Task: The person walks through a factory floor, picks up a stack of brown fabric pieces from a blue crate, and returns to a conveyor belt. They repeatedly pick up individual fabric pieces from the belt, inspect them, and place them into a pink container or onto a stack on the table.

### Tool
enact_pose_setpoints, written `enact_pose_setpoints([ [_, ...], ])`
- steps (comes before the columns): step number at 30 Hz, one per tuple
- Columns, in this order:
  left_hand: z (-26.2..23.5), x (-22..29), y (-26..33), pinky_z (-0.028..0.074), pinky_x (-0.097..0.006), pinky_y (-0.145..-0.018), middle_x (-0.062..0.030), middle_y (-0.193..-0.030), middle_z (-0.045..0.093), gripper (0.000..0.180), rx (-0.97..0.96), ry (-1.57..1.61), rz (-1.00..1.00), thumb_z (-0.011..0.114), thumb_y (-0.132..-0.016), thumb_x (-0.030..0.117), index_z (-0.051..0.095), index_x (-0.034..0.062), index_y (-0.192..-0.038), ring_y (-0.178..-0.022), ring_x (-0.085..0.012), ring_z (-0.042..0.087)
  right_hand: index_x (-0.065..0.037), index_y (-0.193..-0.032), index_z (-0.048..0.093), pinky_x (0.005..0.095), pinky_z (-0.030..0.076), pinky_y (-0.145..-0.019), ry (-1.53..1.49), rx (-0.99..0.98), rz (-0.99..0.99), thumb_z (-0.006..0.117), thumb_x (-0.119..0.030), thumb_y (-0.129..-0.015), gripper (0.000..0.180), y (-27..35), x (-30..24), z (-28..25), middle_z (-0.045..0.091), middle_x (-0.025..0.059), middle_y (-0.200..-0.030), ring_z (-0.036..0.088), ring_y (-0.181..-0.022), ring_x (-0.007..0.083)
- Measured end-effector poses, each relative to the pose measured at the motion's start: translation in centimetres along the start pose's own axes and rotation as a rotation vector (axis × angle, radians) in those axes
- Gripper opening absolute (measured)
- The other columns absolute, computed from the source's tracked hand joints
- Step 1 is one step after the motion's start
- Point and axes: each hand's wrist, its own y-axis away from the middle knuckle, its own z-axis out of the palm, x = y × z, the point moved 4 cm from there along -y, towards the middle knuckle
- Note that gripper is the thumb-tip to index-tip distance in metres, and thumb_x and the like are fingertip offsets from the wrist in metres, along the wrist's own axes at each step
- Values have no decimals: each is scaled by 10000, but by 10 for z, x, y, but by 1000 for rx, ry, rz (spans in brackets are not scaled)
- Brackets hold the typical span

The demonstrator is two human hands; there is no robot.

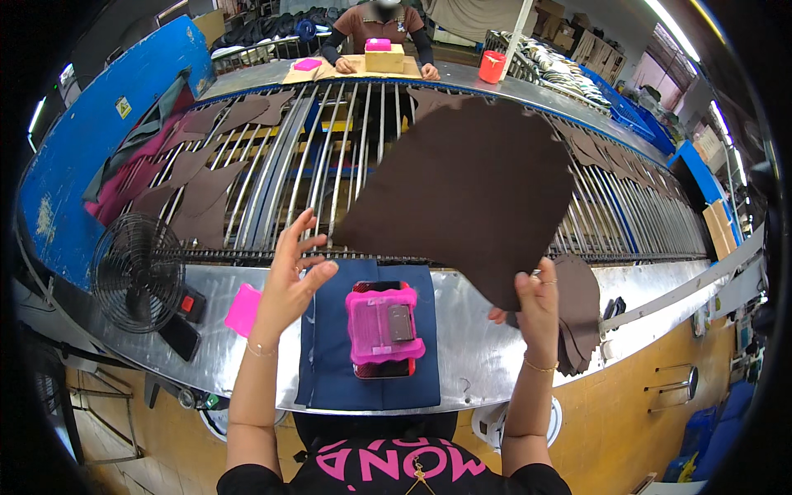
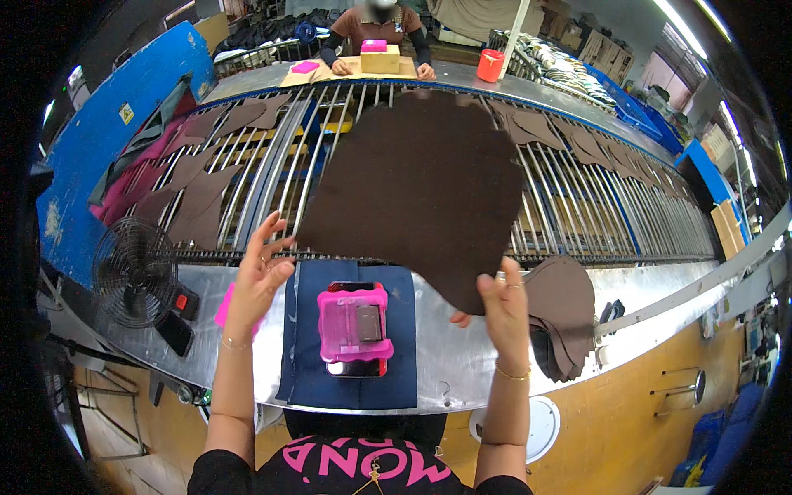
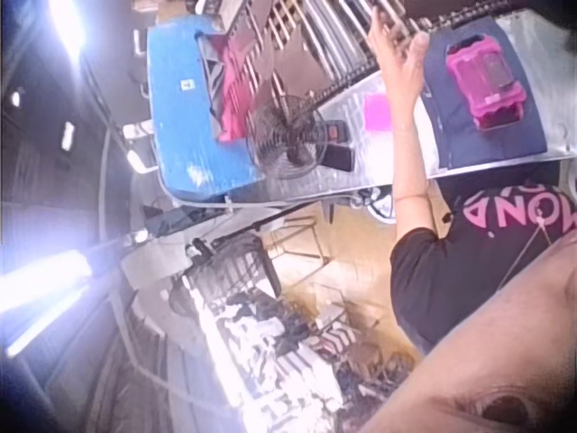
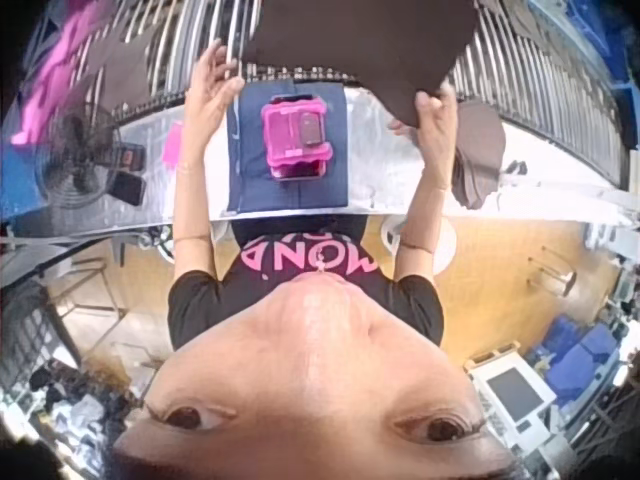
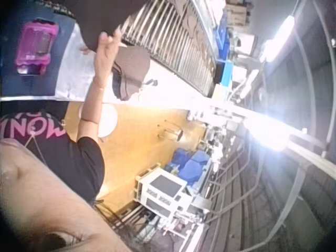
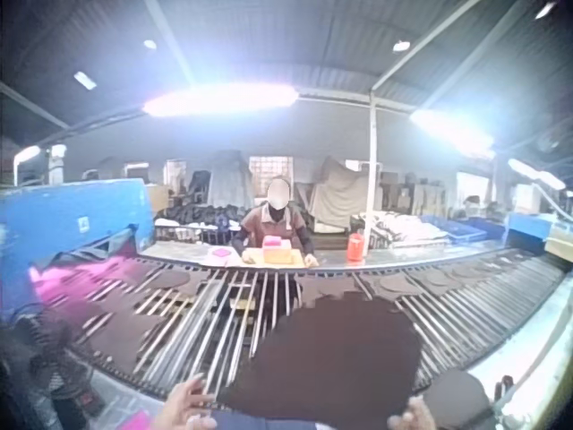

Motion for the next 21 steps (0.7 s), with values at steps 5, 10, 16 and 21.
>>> enact_pose_setpoints([
  [5,-35,19,12,484,-224,-438,-91,-830,650,176,-93,37,-260,532,-947,128,568,-18,-1040,-578,-153,646,-4,-1267,319,289,556,-564,-45,-230,35,461,-66,-967,338,6,15,41,637,168,-904,676,-682,224],
  [10,-77,33,33,493,-205,-512,-51,-834,634,139,111,-63,-74,598,-906,77,601,-20,-1006,-679,-120,643,28,-1132,515,274,523,-717,231,-263,-88,600,-23,-878,272,5,32,68,677,149,-956,679,-830,202],
  [16,-103,57,59,487,-209,-569,-46,-837,633,184,248,-242,-25,601,-906,83,607,-31,-1049,-686,-96,614,22,-990,634,341,501,-691,541,-385,-96,685,-90,-810,218,-1,38,101,680,144,-836,658,-811,310],
  [21,-118,50,75,457,-193,-580,-26,-812,631,164,251,-340,-129,606,-905,97,626,-20,-1018,-663,-76,588,-32,-934,663,376,469,-697,655,-390,-246,691,-104,-794,160,-1,52,105,633,127,-715,580,-780,304],
])
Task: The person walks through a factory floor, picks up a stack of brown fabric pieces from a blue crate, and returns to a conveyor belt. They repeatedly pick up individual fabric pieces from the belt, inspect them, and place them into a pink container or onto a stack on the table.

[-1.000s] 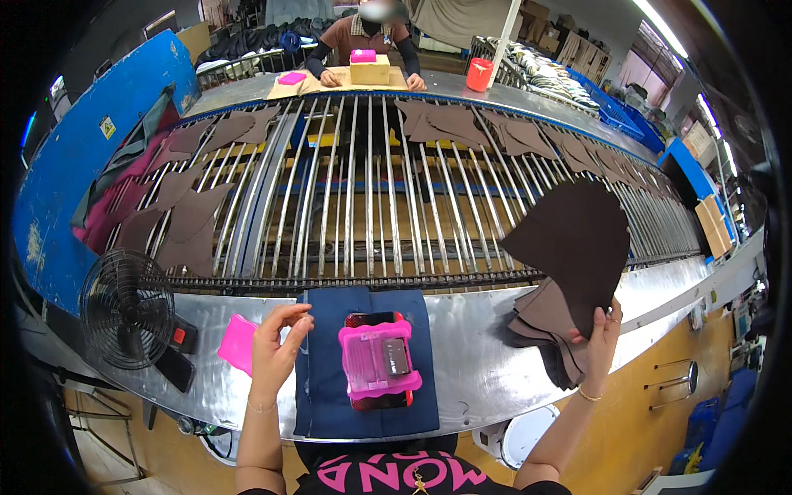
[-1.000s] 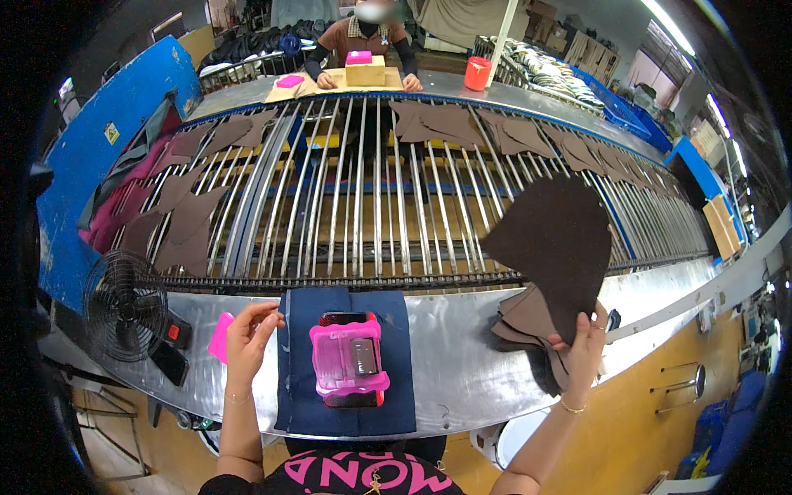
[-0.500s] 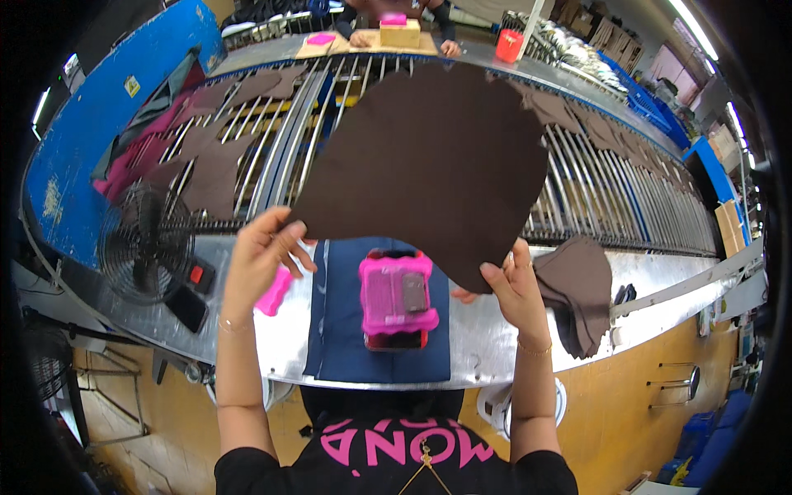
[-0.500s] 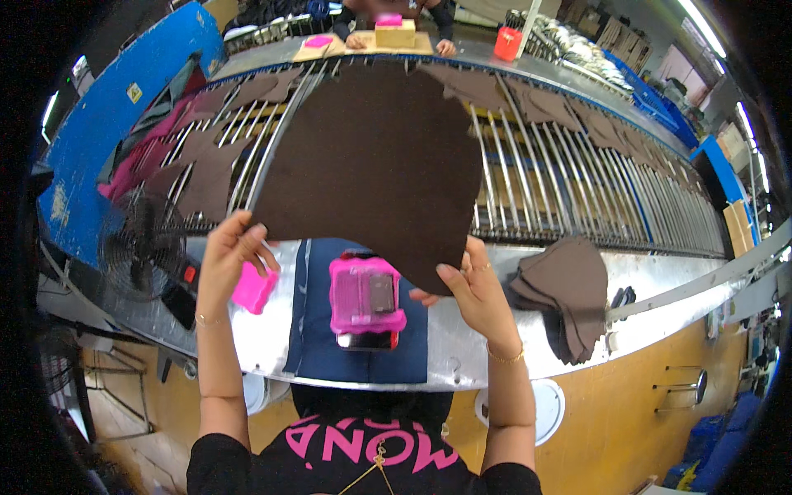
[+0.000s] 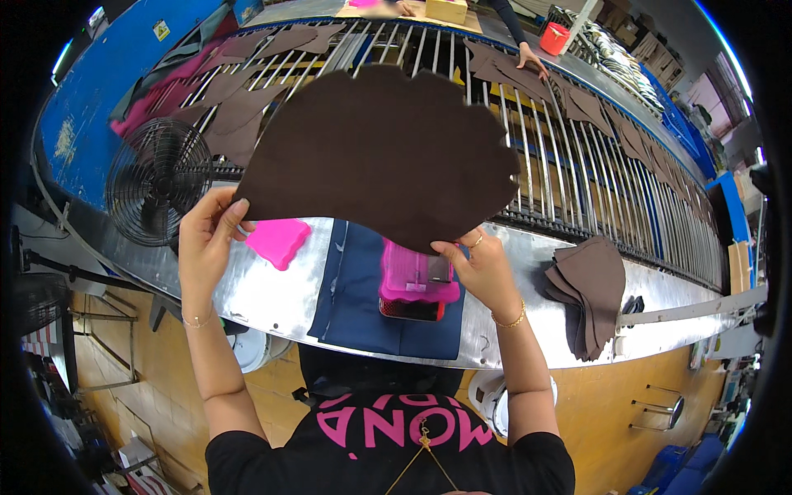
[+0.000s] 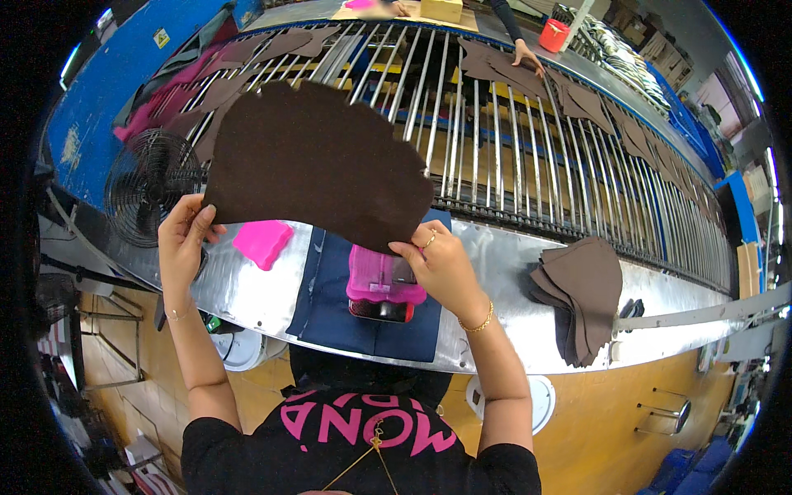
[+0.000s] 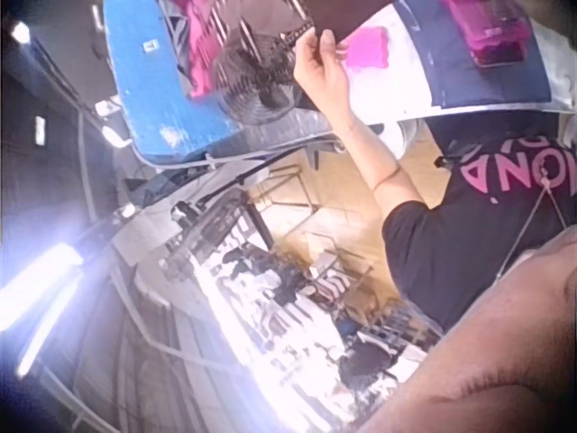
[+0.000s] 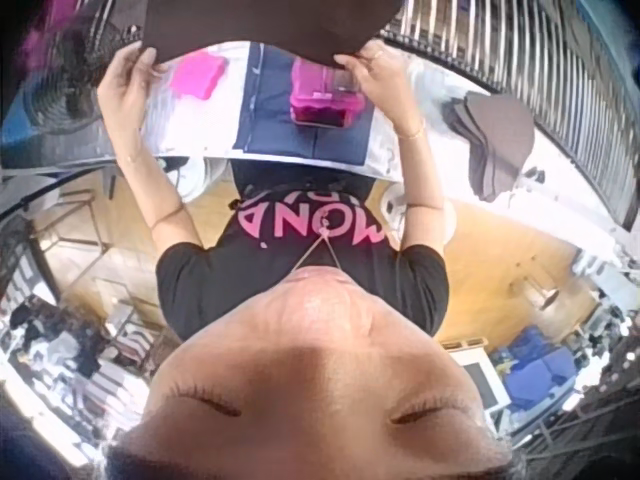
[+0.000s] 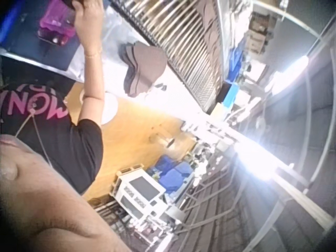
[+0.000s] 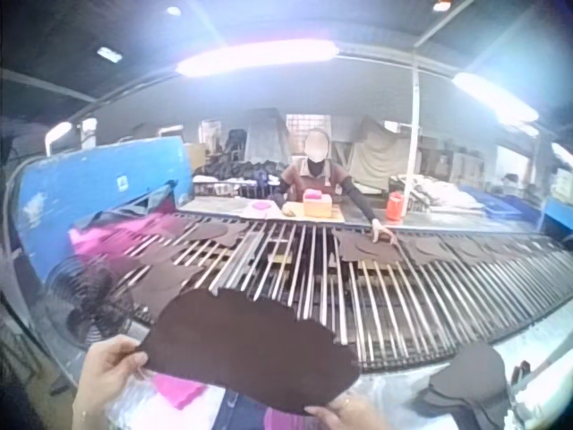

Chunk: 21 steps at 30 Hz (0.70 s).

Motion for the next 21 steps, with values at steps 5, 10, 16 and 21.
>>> enact_pose_setpoints([
  [5,13,-5,7,430,-201,-548,-27,-753,599,127,-81,-102,-50,618,-885,71,625,-41,-945,-648,-64,578,-67,-924,676,350,446,-752,158,13,-157,644,16,-740,205,10,13,-8,648,100,-746,569,-714,257],
  [10,52,-11,7,428,-251,-524,-84,-724,588,126,-227,-206,50,646,-835,40,614,-69,-891,-578,-131,574,-96,-944,687,318,425,-775,197,52,-155,568,128,-670,373,31,15,-36,694,71,-856,604,-702,218],
  [16,122,6,-3,447,-341,-571,-102,-746,582,92,-469,-322,225,659,-778,51,663,13,-861,-666,-270,576,-76,-923,697,299,455,-741,141,113,122,617,54,-719,254,96,73,-57,700,67,-877,619,-718,225],
  [21,175,26,-7,465,-371,-608,-64,-810,562,111,-547,-315,510,716,-734,116,678,65,-825,-763,-251,564,-11,-919,690,282,480,-705,20,339,333,592,46,-718,230,157,105,-97,683,104,-861,625,-763,199],
])
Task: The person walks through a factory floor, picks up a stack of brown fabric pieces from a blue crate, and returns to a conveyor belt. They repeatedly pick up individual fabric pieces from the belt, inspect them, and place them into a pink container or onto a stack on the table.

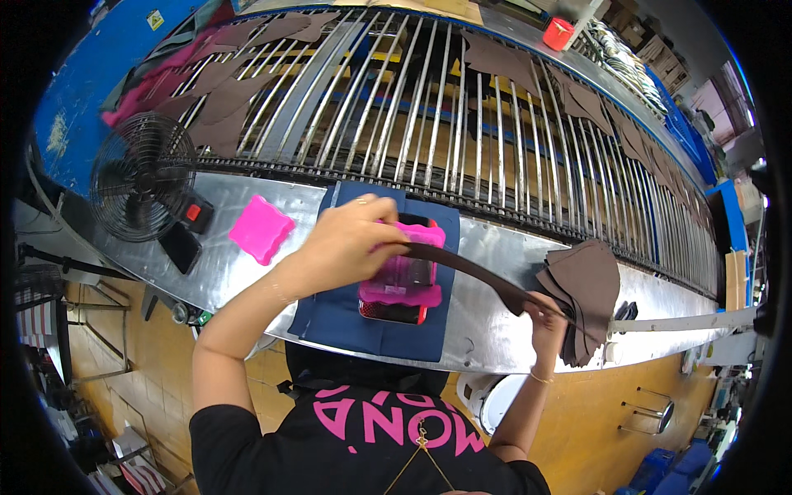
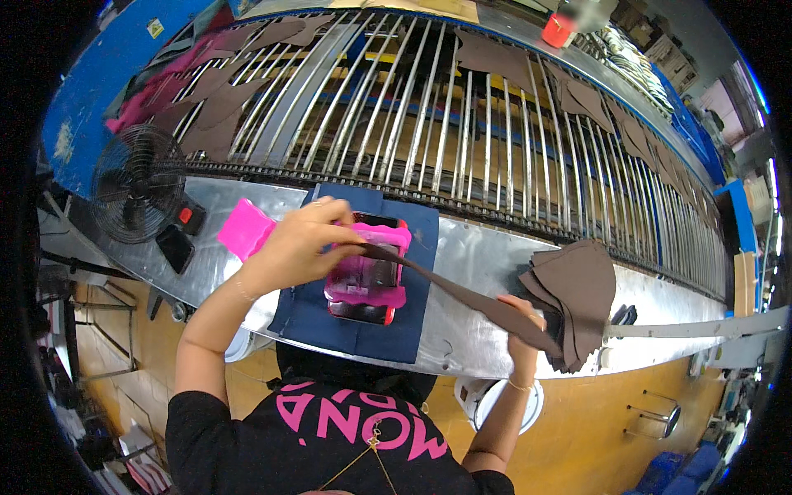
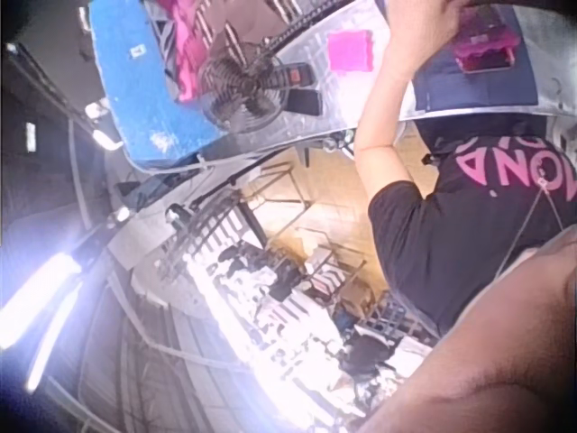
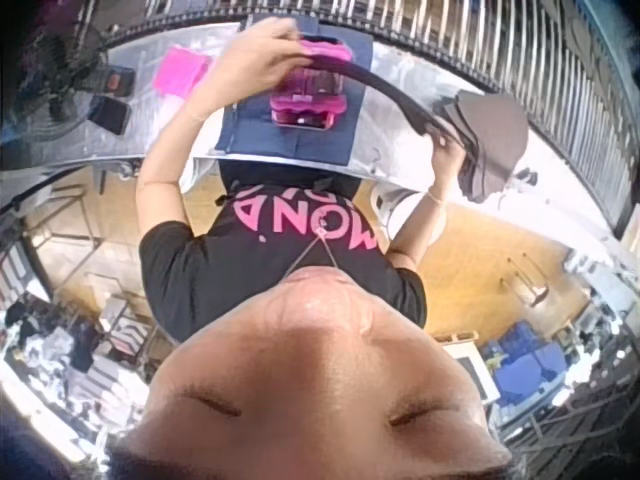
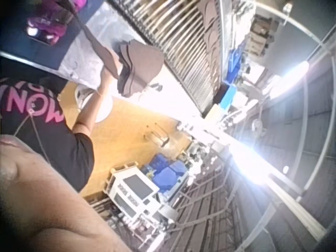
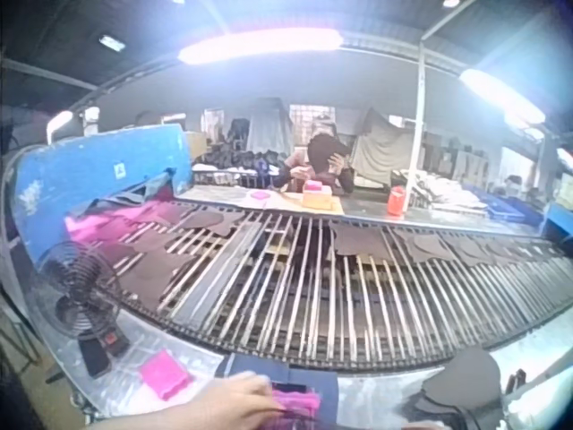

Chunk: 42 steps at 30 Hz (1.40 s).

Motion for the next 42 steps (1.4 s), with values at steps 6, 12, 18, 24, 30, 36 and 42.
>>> enact_pose_setpoints([
  [6,56,25,-48,430,-387,-810,-83,-919,515,106,-123,33,272,705,-741,158,677,58,-717,-950,-259,502,13,-970,624,221,423,-756,2,421,-18,623,-129,-912,153,0,-25,-106,609,0,-861,507,-806,74],
  [12,34,0,-103,434,-287,-557,-75,-699,627,207,27,708,-23,658,-852,145,621,-35,-947,-570,-113,507,22,-1100,600,169,353,-676,38,245,-61,622,-139,-912,249,-79,-81,-110,530,-35,-836,432,-735,40],
  [18,3,-118,-74,469,-205,-556,-53,-924,668,297,235,1229,-447,634,-875,114,587,-7,-1142,-724,-82,621,23,-1164,582,198,436,-761,14,343,-163,599,-118,-923,281,-146,-106,-49,627,27,-892,543,-792,77],
  [24,-59,-291,-3,545,-286,-567,-94,-972,663,281,760,947,-610,508,-925,38,584,-14,-1190,-739,-166,653,33,-1096,613,249,487,-784,-11,126,-46,589,-153,-934,248,-146,-51,-19,665,75,-904,617,-817,126],
  [30,-79,-413,55,562,-319,-620,-108,-1066,599,324,1210,947,-823,518,-907,-13,528,-35,-1230,-864,-184,603,45,-1056,623,243,486,-764,6,85,90,591,-146,-931,231,-131,-33,-10,665,71,-884,620,-807,124],
  [36,-79,-448,91,560,-333,-578,-93,-971,642,260,1213,883,-1085,485,-884,-23,598,25,-1113,-738,-229,643,46,-1040,626,237,483,-759,28,110,175,583,-122,-929,206,-119,-17,-20,653,68,-871,618,-807,122],
  [42,-89,-451,117,549,-434,-688,-165,-1027,637,336,1179,282,-1286,642,-844,210,529,48,-1116,-887,-327,646,34,-1030,630,233,477,-746,61,107,207,570,-106,-933,181,-108,-23,-13,643,59,-859,608,-798,116],
])
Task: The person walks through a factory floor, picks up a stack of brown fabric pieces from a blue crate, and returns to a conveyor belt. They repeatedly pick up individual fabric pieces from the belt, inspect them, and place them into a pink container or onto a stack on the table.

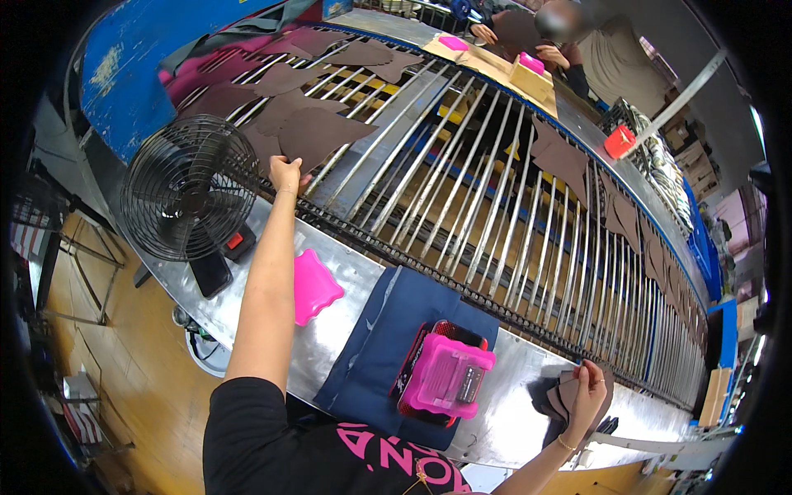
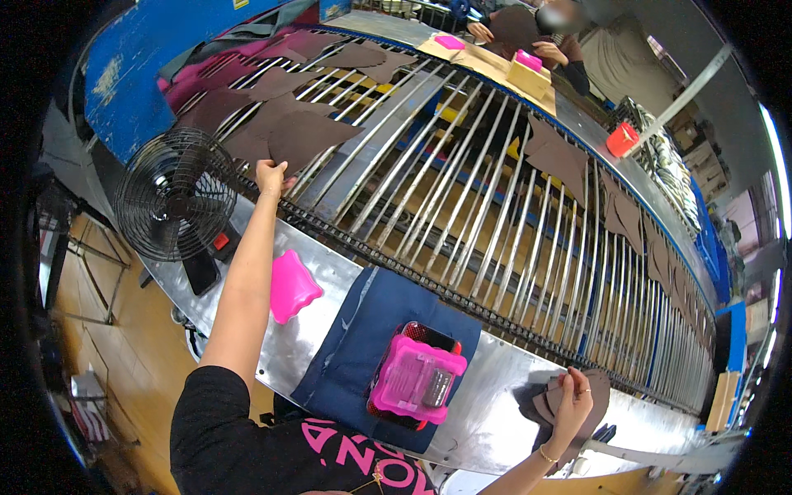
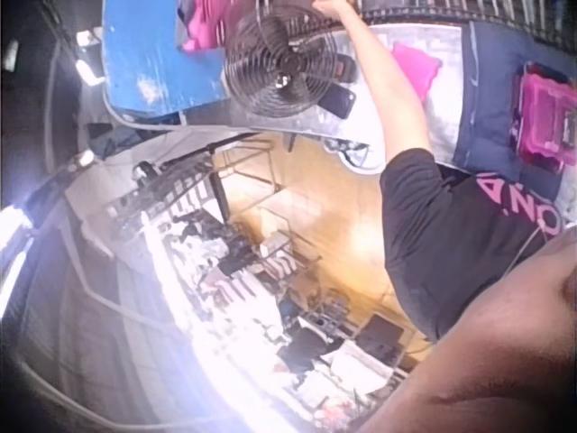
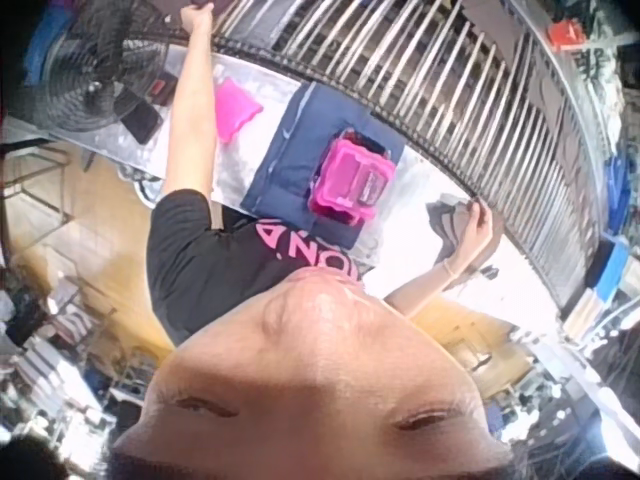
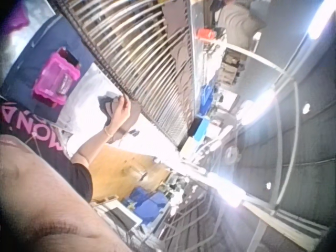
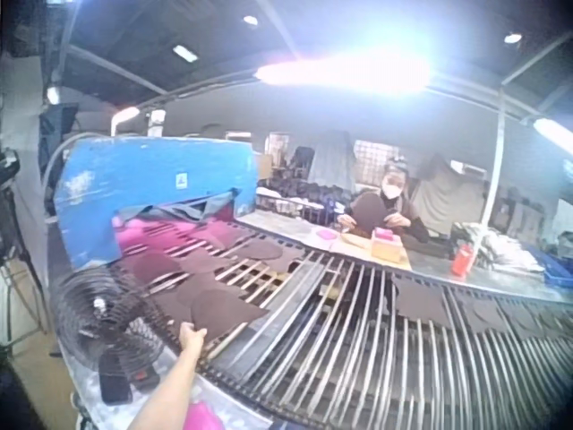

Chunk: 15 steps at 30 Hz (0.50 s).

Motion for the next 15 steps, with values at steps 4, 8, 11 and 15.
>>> enact_pose_setpoints([
  [4,-8,41,46,455,-506,-856,-233,-1066,633,629,148,-570,207,709,-743,480,429,119,-1174,-1000,-428,603,20,-1026,631,281,484,-748,237,67,-29,572,-115,-920,182,17,15,-32,658,87,-872,627,-826,154],
  [8,-4,57,50,441,-473,-887,-182,-1163,603,550,9,-560,484,660,-775,483,517,105,-1148,-1064,-396,574,5,-1058,625,328,467,-826,555,273,-61,575,-126,-897,213,31,38,-77,658,160,-982,621,-924,288],
  [11,19,71,63,423,-398,-900,-158,-1132,595,511,-213,-389,783,662,-835,383,519,32,-1177,-1036,-316,573,-31,-1147,603,425,456,-882,907,538,33,602,-254,-877,350,52,130,-146,605,189,-1127,583,-1016,352],
  [15,30,97,127,408,-277,-565,-17,-675,492,497,-507,-238,722,679,-853,307,495,25,-1218,-566,-116,462,-23,-1205,579,451,461,-890,829,470,505,644,-487,-805,616,83,200,-179,601,232,-1124,575,-1047,374],
])
